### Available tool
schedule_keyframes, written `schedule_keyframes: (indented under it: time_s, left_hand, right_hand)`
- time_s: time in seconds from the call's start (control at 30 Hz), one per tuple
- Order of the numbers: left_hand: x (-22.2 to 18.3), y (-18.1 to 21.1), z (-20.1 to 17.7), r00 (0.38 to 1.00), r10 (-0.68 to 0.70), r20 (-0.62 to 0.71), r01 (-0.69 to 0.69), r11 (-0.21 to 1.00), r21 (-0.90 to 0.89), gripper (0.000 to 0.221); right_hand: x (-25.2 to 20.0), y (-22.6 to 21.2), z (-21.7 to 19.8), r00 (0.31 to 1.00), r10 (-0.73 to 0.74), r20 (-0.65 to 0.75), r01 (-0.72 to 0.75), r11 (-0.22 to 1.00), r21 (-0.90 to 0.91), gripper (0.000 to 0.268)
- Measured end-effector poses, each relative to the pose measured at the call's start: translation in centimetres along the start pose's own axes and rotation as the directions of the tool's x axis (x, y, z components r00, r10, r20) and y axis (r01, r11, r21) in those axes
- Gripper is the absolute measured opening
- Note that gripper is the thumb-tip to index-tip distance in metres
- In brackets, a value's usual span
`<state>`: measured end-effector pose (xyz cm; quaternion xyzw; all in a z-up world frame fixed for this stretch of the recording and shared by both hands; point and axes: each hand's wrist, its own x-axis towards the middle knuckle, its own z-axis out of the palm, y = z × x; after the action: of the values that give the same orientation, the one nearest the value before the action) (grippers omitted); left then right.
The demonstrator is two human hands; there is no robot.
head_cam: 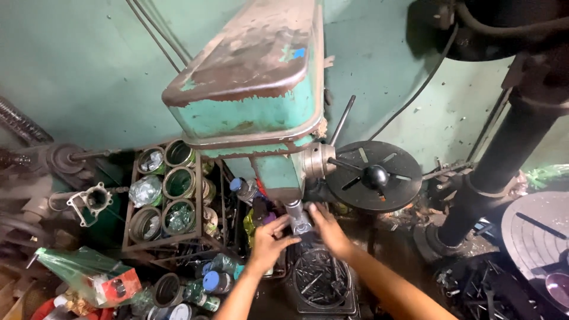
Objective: Using a drill press to machine and process metal components.
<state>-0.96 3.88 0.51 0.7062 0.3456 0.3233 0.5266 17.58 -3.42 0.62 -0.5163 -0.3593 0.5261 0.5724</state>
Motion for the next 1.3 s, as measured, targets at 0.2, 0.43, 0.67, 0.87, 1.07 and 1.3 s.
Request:
schedule_keyframes:
  time_s: [0.2,0.43,0.67,0.87,1.07,1.3]
  left_hand:
    - [-2.9,0.3,3.7,0.924,0.234,-0.302,-0.197,0.969,0.149,0.055]
    - [-2.0,-1.6,0.0,0.887,0.437,-0.149,-0.327,0.822,0.466,0.038]
    - [1.1,-0.6,-0.2,0.994,0.093,-0.064,-0.085,0.989,0.122,0.092]
    - [0.1,-0.6,1.9,0.998,0.05,-0.041,-0.043,0.987,0.153,0.085]
    - [-2.3,0.7,4.8,0.867,0.358,-0.347,-0.249,0.914,0.322,0.059]
    - [-1.6,-1.0,0.8,0.901,0.383,-0.205,-0.233,0.824,0.517,0.062]
  right_hand:
    - [-4.4,0.3,2.7,0.904,-0.41,-0.125,0.35,0.874,-0.337,0.069]
    - [-1.3,0.1,0.2,0.973,-0.221,0.068,0.227,0.968,-0.109,0.079]
    - [1.3,1.5,0.0,0.963,-0.231,0.141,0.142,0.875,0.462,0.073]
    - [0.8,2.1,1.4,0.944,-0.312,-0.112,0.275,0.926,-0.26,0.069]
    - [-2.7,1.9,4.4,0.797,-0.558,-0.23,0.355,0.741,-0.57,0.07]
    - [-2.1,0.7,1.9,0.833,-0.551,-0.06,0.479,0.771,-0.42,0.061]
